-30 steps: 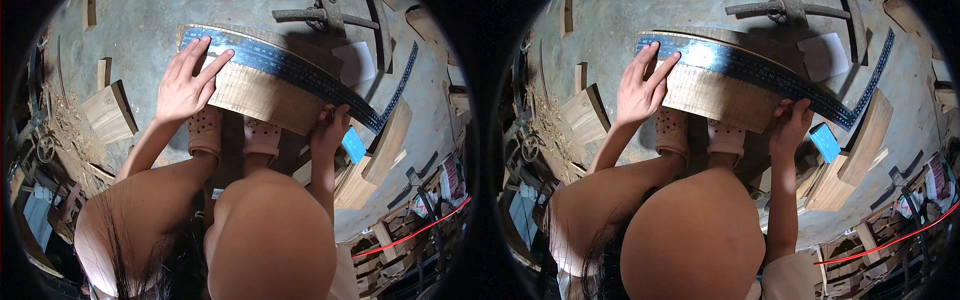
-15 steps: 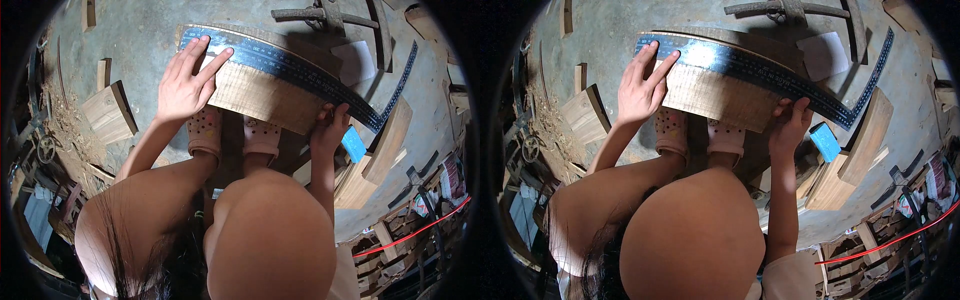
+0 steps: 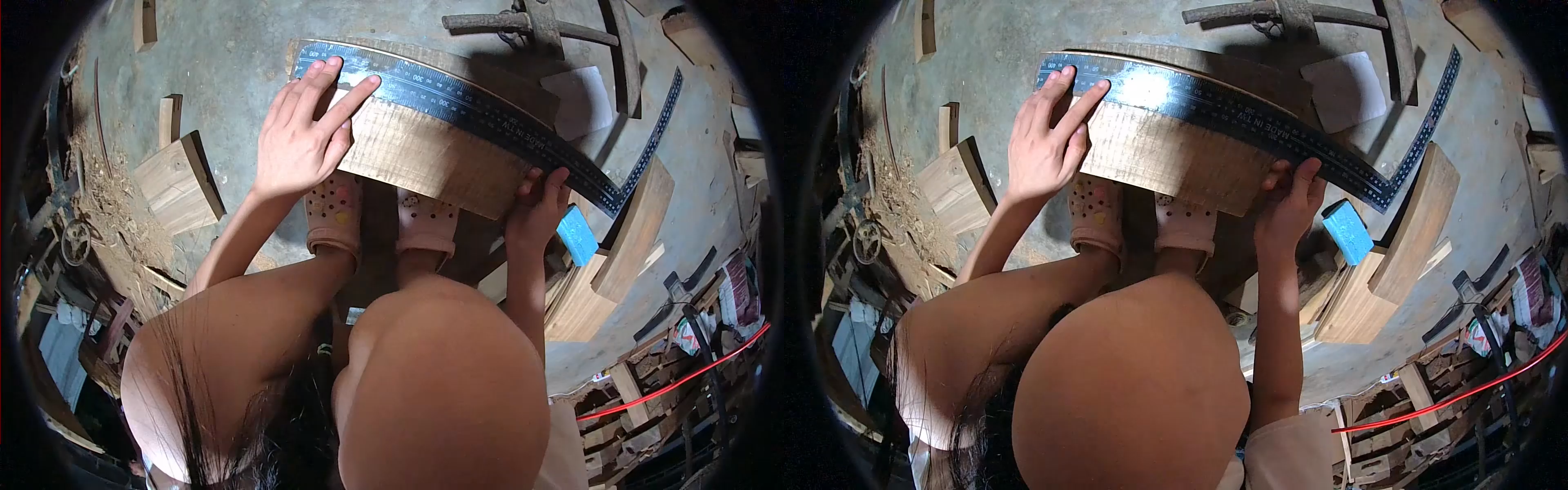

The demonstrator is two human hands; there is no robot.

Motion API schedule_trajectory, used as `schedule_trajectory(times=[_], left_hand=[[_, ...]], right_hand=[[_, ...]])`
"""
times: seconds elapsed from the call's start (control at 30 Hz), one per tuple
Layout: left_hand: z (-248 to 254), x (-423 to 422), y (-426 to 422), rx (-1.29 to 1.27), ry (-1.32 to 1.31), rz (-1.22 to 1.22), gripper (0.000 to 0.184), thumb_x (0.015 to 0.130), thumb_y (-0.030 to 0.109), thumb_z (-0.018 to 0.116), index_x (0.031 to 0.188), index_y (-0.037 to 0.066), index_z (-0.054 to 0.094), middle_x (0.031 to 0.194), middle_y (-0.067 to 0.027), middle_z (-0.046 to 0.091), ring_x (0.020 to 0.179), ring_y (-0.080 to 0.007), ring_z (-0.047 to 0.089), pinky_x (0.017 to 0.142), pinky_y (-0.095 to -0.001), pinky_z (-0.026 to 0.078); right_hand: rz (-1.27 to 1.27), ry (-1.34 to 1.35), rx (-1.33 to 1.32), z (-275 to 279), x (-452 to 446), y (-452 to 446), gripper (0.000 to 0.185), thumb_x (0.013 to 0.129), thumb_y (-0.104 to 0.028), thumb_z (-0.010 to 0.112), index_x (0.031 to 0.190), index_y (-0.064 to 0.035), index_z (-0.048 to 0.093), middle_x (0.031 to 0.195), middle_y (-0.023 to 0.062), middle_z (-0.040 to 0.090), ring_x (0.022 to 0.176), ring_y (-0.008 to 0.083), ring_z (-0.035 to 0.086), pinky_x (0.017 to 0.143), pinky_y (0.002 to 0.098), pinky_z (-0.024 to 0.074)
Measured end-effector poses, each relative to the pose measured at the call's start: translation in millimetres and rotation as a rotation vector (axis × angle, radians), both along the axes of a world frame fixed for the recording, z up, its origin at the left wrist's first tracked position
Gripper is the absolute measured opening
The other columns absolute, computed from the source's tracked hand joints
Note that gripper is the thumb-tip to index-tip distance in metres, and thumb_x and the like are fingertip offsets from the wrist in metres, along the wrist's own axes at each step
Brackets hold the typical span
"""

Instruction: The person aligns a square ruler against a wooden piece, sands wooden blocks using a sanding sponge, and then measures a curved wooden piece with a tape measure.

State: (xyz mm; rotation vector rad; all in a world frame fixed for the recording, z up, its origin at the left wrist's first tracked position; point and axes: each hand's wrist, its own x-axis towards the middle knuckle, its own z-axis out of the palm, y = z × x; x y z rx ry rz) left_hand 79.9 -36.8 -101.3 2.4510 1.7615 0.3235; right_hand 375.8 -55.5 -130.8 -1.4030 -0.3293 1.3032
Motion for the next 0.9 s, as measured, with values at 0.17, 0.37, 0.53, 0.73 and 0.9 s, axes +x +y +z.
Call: schedule_trajectory(times=[0.17,0.37,0.53,0.73,0.9], left_hand=[[-1.3,-0.4,0.2,0.001,0.016,-0.003,0.048,0.085,0.018,0.05,0.131,0.029,0.054,0.134,-0.0137,0.049,0.121,-0.0299,0.049,0.101,-0.0438,0.037],[-1.8,-0.5,0.2,-0.006,0.016,-0.003,0.048,0.085,0.019,0.048,0.132,0.03,0.053,0.134,-0.0137,0.049,0.122,-0.0295,0.048,0.102,-0.0439,0.037],[-3.2,-0.6,-0.8,-0.004,0.013,0.004,0.049,0.085,0.019,0.048,0.133,0.031,0.052,0.135,-0.0135,0.048,0.123,-0.0295,0.048,0.103,-0.0444,0.036],[-4.5,-1.0,-1.4,-0.003,0.013,0.012,0.05,0.085,0.019,0.049,0.133,0.031,0.052,0.136,-0.0134,0.047,0.123,-0.0298,0.048,0.103,-0.0454,0.036],[-2.0,-0.2,-0.2,-0.01,0.008,0.009,0.049,0.085,0.019,0.05,0.132,0.03,0.053,0.134,-0.0135,0.049,0.121,-0.0299,0.049,0.102,-0.0456,0.037]], right_hand=[[0.023,-0.002,0.018,0.2,0.9,-0.4,0.025,0.095,-0.035,0.054,0.1,-0.0098,0.055,0.077,0.0027,0.06,0.06,0.0094,0.05,0.055,0.0218,0.0404],[0.018,-0.017,0.002,0.1,-0.1,1.0,0.025,0.095,-0.034,0.055,0.1,-0.0097,0.055,0.077,0.0024,0.06,0.06,0.0092,0.05,0.054,0.0217,0.0399],[0.011,-0.009,-0.019,0.8,-0.7,0.2,0.025,0.095,-0.035,0.055,0.102,-0.0103,0.055,0.078,0.0019,0.059,0.06,0.0089,0.05,0.053,0.0211,0.0396],[0.011,-0.01,-0.01,3.6,-4.0,1.6,0.025,0.095,-0.034,0.055,0.105,-0.0115,0.055,0.079,0.0011,0.059,0.061,0.0081,0.05,0.053,0.0201,0.0396],[0.03,0.012,0.005,-1.5,0.7,-0.7,0.024,0.095,-0.034,0.055,0.105,-0.0118,0.055,0.08,0.0011,0.059,0.061,0.0079,0.05,0.053,0.0199,0.0399]])
